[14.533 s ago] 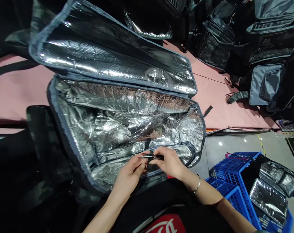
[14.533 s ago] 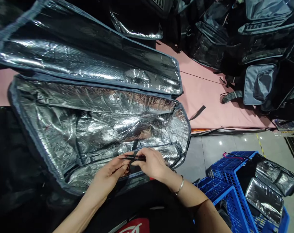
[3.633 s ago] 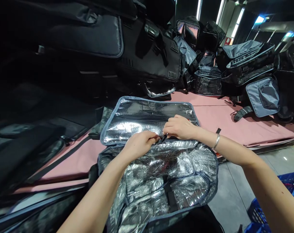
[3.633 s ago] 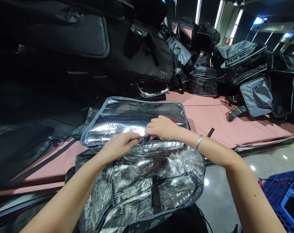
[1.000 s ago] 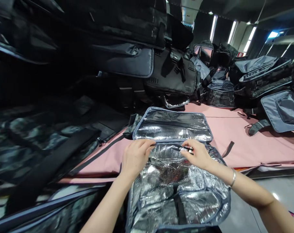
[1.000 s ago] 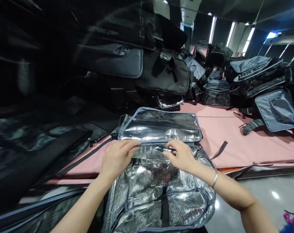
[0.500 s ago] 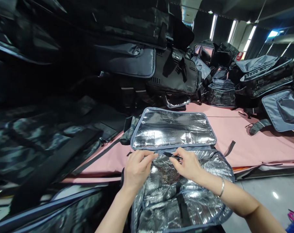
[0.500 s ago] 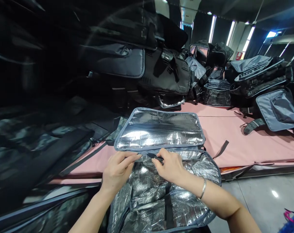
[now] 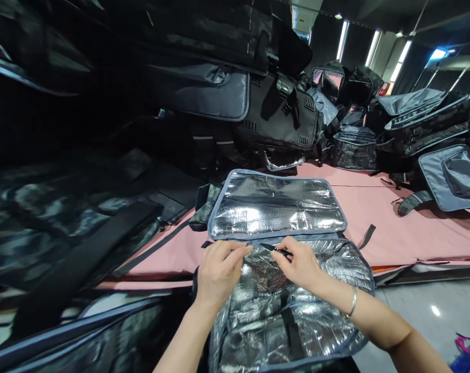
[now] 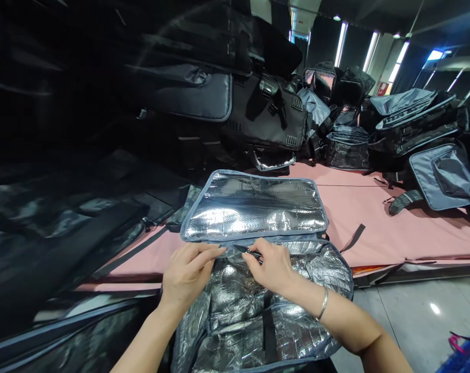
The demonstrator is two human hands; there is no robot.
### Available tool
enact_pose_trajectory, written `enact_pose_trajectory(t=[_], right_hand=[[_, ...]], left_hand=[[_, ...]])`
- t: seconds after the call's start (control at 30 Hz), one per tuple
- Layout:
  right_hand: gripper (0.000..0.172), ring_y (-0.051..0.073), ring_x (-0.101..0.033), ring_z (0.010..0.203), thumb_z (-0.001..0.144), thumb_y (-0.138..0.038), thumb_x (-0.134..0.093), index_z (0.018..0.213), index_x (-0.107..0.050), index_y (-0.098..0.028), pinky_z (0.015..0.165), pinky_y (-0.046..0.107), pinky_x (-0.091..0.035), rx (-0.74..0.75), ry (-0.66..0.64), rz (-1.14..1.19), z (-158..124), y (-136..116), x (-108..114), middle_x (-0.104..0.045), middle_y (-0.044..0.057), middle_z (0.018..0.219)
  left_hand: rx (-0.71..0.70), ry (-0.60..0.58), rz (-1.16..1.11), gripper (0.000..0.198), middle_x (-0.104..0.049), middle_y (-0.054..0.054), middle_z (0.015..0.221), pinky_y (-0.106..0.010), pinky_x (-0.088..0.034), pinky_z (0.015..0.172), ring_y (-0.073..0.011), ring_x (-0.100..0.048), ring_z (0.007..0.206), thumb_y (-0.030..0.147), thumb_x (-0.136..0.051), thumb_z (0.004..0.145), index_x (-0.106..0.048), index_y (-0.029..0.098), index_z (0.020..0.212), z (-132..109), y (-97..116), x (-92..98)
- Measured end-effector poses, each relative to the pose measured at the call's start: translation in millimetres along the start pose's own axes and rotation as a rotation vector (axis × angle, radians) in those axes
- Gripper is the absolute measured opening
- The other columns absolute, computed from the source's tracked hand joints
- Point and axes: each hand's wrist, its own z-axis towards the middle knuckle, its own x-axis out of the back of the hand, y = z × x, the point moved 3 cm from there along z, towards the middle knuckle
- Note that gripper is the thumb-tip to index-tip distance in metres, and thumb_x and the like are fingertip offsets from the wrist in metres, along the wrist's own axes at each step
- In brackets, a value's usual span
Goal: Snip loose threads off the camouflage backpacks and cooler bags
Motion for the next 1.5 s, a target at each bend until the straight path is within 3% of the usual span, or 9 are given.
enact_pose_trajectory(t=[0.23,0.43,0.63,0.8,0.93,1.03,1.2,1.37,1.5], right_hand=[[0.012,0.015,-0.064,0.068,0.086,-0.032,-0.054,0.086,-0.058,-0.020,0.062,0.023,-0.048,0.032,-0.042,-0.048,2,-3,1,-0.066,0.001,0.076],[0.016,0.013,-0.061,0.060,0.085,-0.035,-0.056,0.089,-0.057,-0.020,0.060,0.022,-0.047,-0.067,-0.023,0.004,-3,-2,5,-0.065,0.000,0.073],[0.012,0.014,-0.062,0.065,0.086,-0.032,-0.055,0.085,-0.059,-0.021,0.059,0.022,-0.046,0.004,-0.059,-0.028,-6,-7,2,-0.066,0.000,0.076],[0.013,0.014,-0.061,0.062,0.085,-0.033,-0.057,0.089,-0.058,-0.021,0.059,0.022,-0.046,-0.034,-0.036,0.019,-12,-3,6,-0.067,0.000,0.079],[0.015,0.013,-0.060,0.059,0.087,-0.035,-0.054,0.086,-0.059,-0.020,0.055,0.022,-0.043,0.067,-0.047,-0.003,-20,-5,19,-0.067,0.000,0.076],[0.017,0.013,-0.058,0.056,0.088,-0.035,-0.053,0.091,-0.057,-0.018,0.053,0.022,-0.043,0.085,0.023,0.002,-25,-5,39,-0.064,0.000,0.070],[0.016,0.019,-0.061,0.079,0.091,-0.025,-0.049,0.105,-0.053,-0.017,0.072,0.031,-0.047,0.102,0.137,-0.142,-21,11,73,-0.064,0.007,0.088],[0.019,0.018,-0.058,0.079,0.079,-0.016,-0.064,0.097,-0.058,-0.019,0.069,0.027,-0.044,0.130,0.028,-0.241,-6,34,83,-0.062,0.004,0.088],[0.033,0.015,-0.059,0.085,0.072,0.003,-0.050,0.090,-0.063,-0.020,0.071,0.023,-0.042,0.155,-0.036,-0.266,2,40,79,-0.064,0.001,0.091]], left_hand=[[0.005,0.008,-0.007,0.021,-0.062,-0.003,0.076,-0.029,-0.043,0.064,-0.0160,-0.056,0.071,0.001,-0.052,0.080,-0.063,0.019,0.085,-3,0,-0.8],[0.004,0.018,0.002,0.021,-0.063,-0.003,0.076,-0.029,-0.044,0.064,-0.0153,-0.058,0.071,0.003,-0.051,0.081,-0.063,0.020,0.084,-3,3,1.1],[0.023,0.015,-0.020,0.025,-0.064,-0.002,0.076,-0.028,-0.046,0.065,-0.0147,-0.060,0.071,0.002,-0.051,0.079,-0.064,0.022,0.085,-5,9,5.2],[0.030,0.006,-0.027,0.025,-0.065,-0.002,0.078,-0.028,-0.046,0.067,-0.0152,-0.061,0.074,0.002,-0.053,0.079,-0.064,0.023,0.087,-9,11,8.3],[-0.002,0.004,-0.003,0.024,-0.065,-0.002,0.078,-0.029,-0.045,0.066,-0.0160,-0.061,0.074,0.001,-0.055,0.078,-0.063,0.021,0.089,-12,17,12.0],[-0.019,0.009,0.009,0.026,-0.065,-0.002,0.078,-0.030,-0.045,0.065,-0.0163,-0.061,0.073,0.000,-0.057,0.077,-0.062,0.022,0.090,-14,22,16.1],[-0.048,0.034,0.014,0.028,-0.066,-0.003,0.078,-0.032,-0.045,0.066,-0.0171,-0.062,0.071,-0.001,-0.059,0.075,-0.061,0.022,0.091,-15,32,23.1],[-0.062,0.018,0.015,0.026,-0.066,-0.003,0.079,-0.032,-0.045,0.064,-0.0167,-0.061,0.071,0.000,-0.057,0.078,-0.060,0.021,0.092,-15,38,23.7],[-0.057,0.020,0.001,0.023,-0.066,-0.002,0.078,-0.031,-0.044,0.065,-0.0158,-0.060,0.070,0.002,-0.057,0.079,-0.061,0.022,0.091,-14,39,23.5]])
